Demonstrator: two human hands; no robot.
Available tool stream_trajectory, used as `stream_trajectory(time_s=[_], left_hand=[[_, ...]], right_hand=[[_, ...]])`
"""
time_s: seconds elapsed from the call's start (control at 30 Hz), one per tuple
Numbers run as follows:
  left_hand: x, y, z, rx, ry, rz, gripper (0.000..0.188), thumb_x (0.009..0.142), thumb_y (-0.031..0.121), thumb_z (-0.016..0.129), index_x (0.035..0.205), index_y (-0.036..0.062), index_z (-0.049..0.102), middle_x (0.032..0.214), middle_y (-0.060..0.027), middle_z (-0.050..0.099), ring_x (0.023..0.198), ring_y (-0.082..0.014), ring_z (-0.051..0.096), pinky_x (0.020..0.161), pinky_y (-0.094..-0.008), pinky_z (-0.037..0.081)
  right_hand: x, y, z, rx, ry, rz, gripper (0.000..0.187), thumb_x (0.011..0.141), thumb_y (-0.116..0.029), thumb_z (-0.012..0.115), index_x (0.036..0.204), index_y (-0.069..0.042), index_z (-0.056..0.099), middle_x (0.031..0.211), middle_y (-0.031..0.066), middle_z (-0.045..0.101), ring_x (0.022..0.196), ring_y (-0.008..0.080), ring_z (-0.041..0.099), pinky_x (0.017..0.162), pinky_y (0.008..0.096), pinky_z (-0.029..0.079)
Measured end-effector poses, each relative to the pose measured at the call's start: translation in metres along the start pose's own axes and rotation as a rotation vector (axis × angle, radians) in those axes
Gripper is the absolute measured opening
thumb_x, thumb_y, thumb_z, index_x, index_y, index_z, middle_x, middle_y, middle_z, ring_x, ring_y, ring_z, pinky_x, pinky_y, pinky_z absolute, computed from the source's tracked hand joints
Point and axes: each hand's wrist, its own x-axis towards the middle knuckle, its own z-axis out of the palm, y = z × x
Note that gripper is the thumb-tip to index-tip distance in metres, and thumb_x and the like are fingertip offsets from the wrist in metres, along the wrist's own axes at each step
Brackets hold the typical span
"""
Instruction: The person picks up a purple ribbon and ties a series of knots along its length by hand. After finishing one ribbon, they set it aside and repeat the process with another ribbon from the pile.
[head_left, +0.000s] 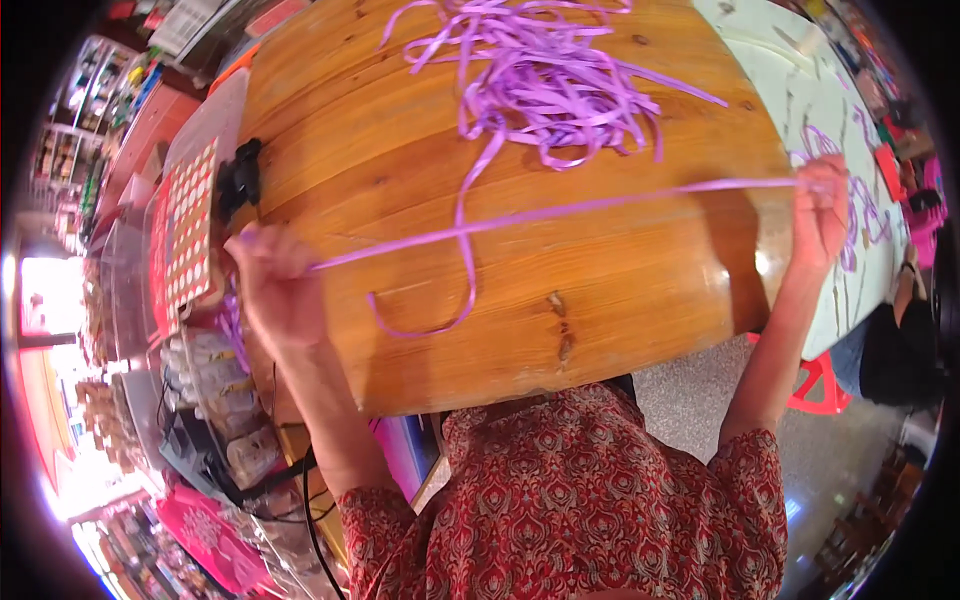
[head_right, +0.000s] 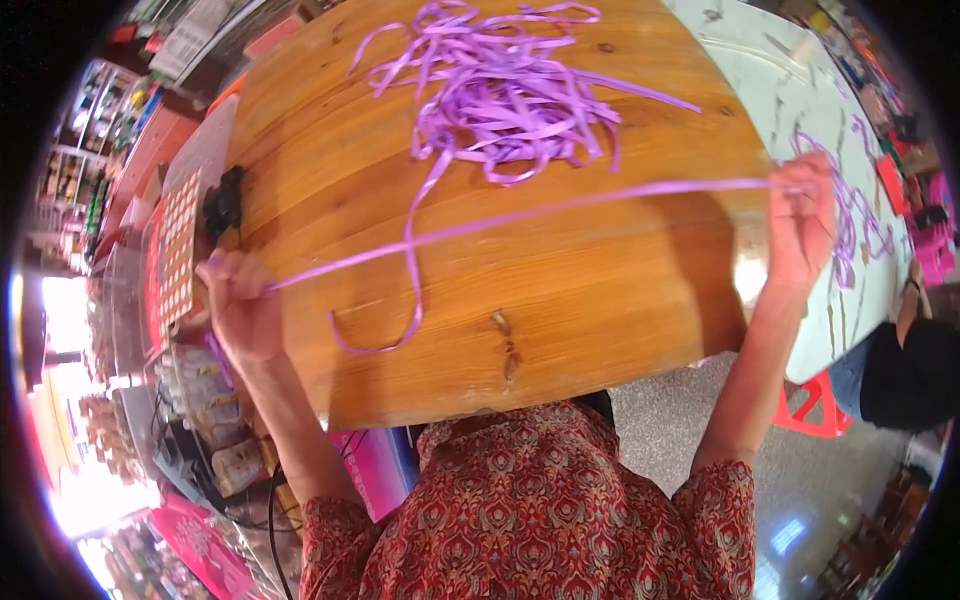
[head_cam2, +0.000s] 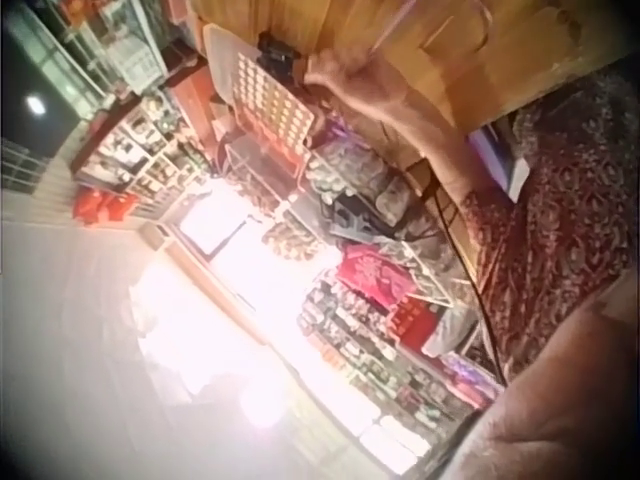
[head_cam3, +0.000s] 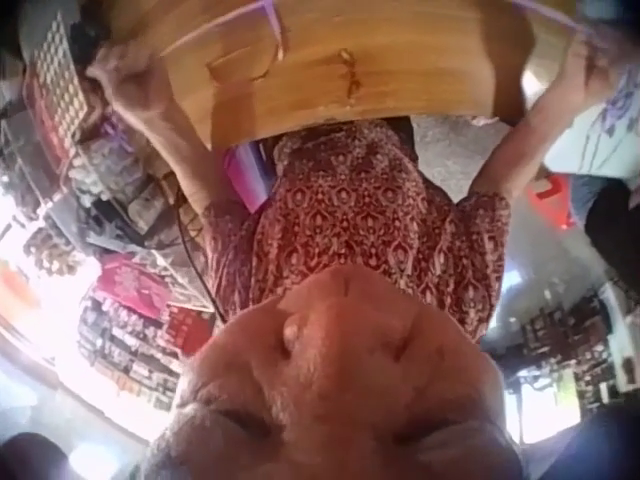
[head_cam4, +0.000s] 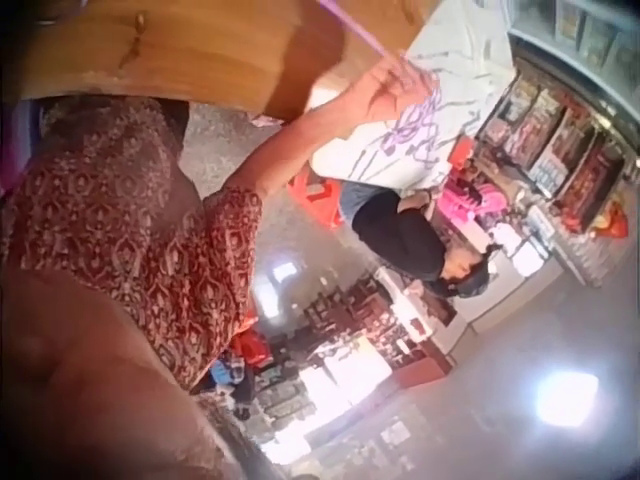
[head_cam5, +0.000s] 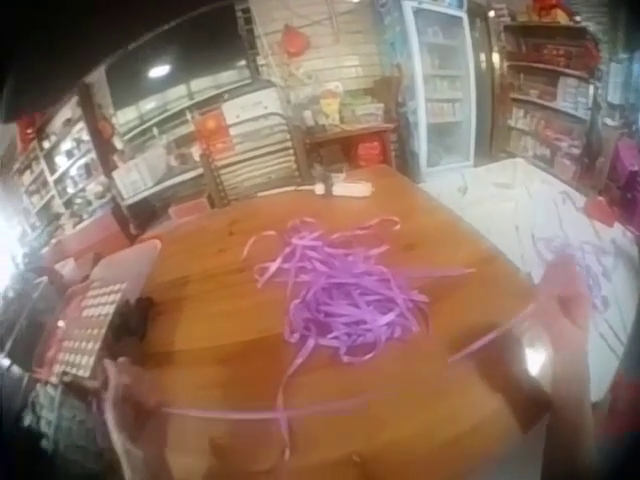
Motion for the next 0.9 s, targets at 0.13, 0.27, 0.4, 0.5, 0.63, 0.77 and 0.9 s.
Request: stream_trajectory(time_s=[0.13, 0.27, 0.4, 0.5, 0.63, 0.77, 0.9], left_hand=[[-0.014, -0.047, 0.043, 0.365, 0.004, -0.049, 0.015, 0.09, 0.006, 0.057, 0.103, -0.0012, 0.059, 0.075, -0.0009, 0.053, 0.061, -0.0083, 0.041, 0.054, -0.0216, 0.033], [-0.028, -0.073, 0.062, 0.579, 0.08, -0.088, 0.023, 0.091, 0.007, 0.056, 0.111, -0.0026, 0.06, 0.085, -0.0044, 0.059, 0.064, -0.0077, 0.042, 0.057, -0.0224, 0.035], [-0.035, -0.077, 0.071, 0.526, -0.009, -0.135, 0.02, 0.089, 0.001, 0.056, 0.109, -0.0014, 0.062, 0.089, -0.006, 0.063, 0.07, -0.0074, 0.051, 0.061, -0.0211, 0.04], [-0.041, -0.085, 0.077, 0.66, 0.053, -0.146, 0.018, 0.088, 0.0, 0.057, 0.106, 0.0, 0.063, 0.091, -0.0056, 0.064, 0.08, -0.0081, 0.057, 0.065, -0.0204, 0.042], [-0.043, -0.091, 0.073, 0.56, 0.006, -0.205, 0.018, 0.087, -0.002, 0.06, 0.104, 0.0009, 0.063, 0.092, -0.0049, 0.065, 0.085, -0.0086, 0.059, 0.07, -0.02, 0.044], [-0.043, -0.098, 0.074, 0.5, 0.037, -0.182, 0.021, 0.085, -0.004, 0.061, 0.105, 0.0013, 0.062, 0.095, -0.004, 0.064, 0.084, -0.0081, 0.058, 0.076, -0.0213, 0.046], [-0.043, -0.097, 0.076, 0.515, 0.04, -0.17, 0.022, 0.083, -0.004, 0.063, 0.105, 0.0016, 0.061, 0.094, -0.0022, 0.063, 0.083, -0.0069, 0.056, 0.077, -0.0206, 0.046]], right_hand=[[-0.002, 0.033, 0.035, -0.429, 0.067, -0.079, 0.033, 0.094, -0.005, 0.047, 0.125, 0.006, 0.045, 0.086, 0.0045, 0.049, 0.073, 0.0125, 0.042, 0.064, 0.0264, 0.039], [-0.011, 0.127, 0.053, -1.226, -0.077, 0.013, 0.03, 0.092, -0.003, 0.05, 0.121, 0.004, 0.055, 0.093, 0.0037, 0.059, 0.075, 0.0084, 0.049, 0.061, 0.0168, 0.036], [-0.01, 0.2, 0.076, -1.724, -0.665, -0.037, 0.036, 0.086, 0.003, 0.059, 0.122, -0.002, 0.057, 0.097, 0.0039, 0.062, 0.084, 0.0073, 0.056, 0.071, 0.0191, 0.044], [-0.021, 0.229, 0.081, -1.432, -0.443, 0.238, 0.033, 0.082, 0.007, 0.062, 0.114, 0.0, 0.06, 0.097, 0.0048, 0.061, 0.085, 0.0076, 0.057, 0.074, 0.021, 0.047], [-0.023, 0.245, 0.069, -1.301, -0.357, 0.313, 0.025, 0.082, 0.007, 0.063, 0.106, 0.001, 0.062, 0.097, 0.0053, 0.06, 0.086, 0.0083, 0.057, 0.074, 0.0209, 0.047], [-0.024, 0.246, 0.061, -1.293, -0.452, 0.307, 0.021, 0.082, 0.006, 0.064, 0.102, 0.002, 0.062, 0.096, 0.005, 0.06, 0.085, 0.0083, 0.057, 0.073, 0.0208, 0.047], [-0.025, 0.25, 0.061, -1.406, -0.47, 0.252, 0.021, 0.081, 0.005, 0.066, 0.101, 0.002, 0.062, 0.097, 0.0055, 0.06, 0.085, 0.0082, 0.057, 0.071, 0.0206, 0.047]])
